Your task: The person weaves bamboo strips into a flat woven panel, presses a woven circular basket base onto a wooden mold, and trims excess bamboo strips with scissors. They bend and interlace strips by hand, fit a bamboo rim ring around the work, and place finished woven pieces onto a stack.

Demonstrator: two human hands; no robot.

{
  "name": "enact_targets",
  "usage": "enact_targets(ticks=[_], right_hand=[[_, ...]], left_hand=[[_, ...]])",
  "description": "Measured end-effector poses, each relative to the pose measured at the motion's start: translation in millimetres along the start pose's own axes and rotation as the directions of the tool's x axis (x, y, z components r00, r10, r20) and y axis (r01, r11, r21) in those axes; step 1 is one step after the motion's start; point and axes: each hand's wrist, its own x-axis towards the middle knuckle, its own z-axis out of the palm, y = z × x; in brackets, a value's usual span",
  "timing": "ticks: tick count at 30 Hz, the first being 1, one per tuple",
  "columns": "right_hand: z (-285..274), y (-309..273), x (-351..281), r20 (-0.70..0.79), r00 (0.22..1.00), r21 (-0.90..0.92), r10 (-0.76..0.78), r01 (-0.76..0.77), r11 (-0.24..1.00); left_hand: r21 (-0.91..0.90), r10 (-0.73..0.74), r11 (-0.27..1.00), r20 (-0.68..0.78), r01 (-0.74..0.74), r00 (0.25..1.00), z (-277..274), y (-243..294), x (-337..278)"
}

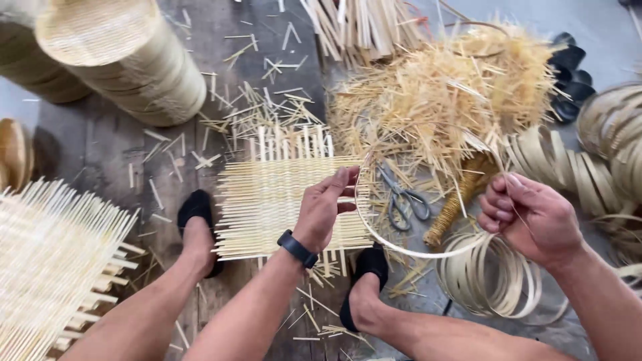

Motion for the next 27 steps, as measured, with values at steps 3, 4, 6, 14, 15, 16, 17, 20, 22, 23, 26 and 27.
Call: enact_targets(ticks=[3,4,6,14,15,16,17,20,22,23,26,27], right_hand=[[7,4,24,0.006,1.000,-0.158,0.031,-0.030,0.987],[15,8,32,-0.032,0.999,-0.247,0.031,-0.038,0.968],[43,24,40,-0.079,0.996,-0.327,0.042,-0.066,0.943],[173,91,42,0.365,0.863,-0.887,-0.349,0.436,0.152],[176,92,42,0.363,0.861,-0.887,-0.356,0.436,0.150],[179,92,43,0.343,0.863,-0.901,-0.371,0.414,0.131],[182,92,45,0.331,0.863,-0.911,-0.381,0.397,0.109],[195,76,44,0.510,0.768,-0.833,-0.387,0.553,0.000],[200,78,41,0.604,0.704,-0.776,-0.373,0.627,-0.073],[205,74,44,0.701,0.612,-0.696,-0.366,0.700,-0.164],[211,77,50,0.801,0.482,-0.595,-0.356,0.710,-0.376],[210,82,49,0.799,0.485,-0.598,-0.356,0.710,-0.373]], left_hand=[[-0.005,-0.021,1.000,-0.189,0.021,0.982,-10,5,-9],[-0.131,-0.043,0.991,-0.073,0.033,0.996,-15,8,-14],[-0.257,-0.065,0.964,0.038,0.073,0.997,-23,7,-28],[-0.281,0.101,0.951,-0.106,-0.127,0.989,8,36,-36],[-0.278,0.102,0.952,-0.099,-0.126,0.990,10,45,-38],[0.040,0.164,0.986,-0.188,-0.159,0.968,12,54,-40],[0.352,0.255,0.923,-0.259,-0.155,0.932,12,63,-42],[0.913,0.629,0.385,-0.149,-0.139,0.763,14,89,-50],[0.856,0.524,0.491,-0.143,-0.161,0.839,15,90,-43],[0.791,0.438,0.580,-0.102,-0.194,0.893,16,97,-35],[0.333,-0.355,0.869,-0.098,0.367,0.930,22,89,-33],[0.331,-0.359,0.867,-0.100,0.371,0.928,21,81,-35]])
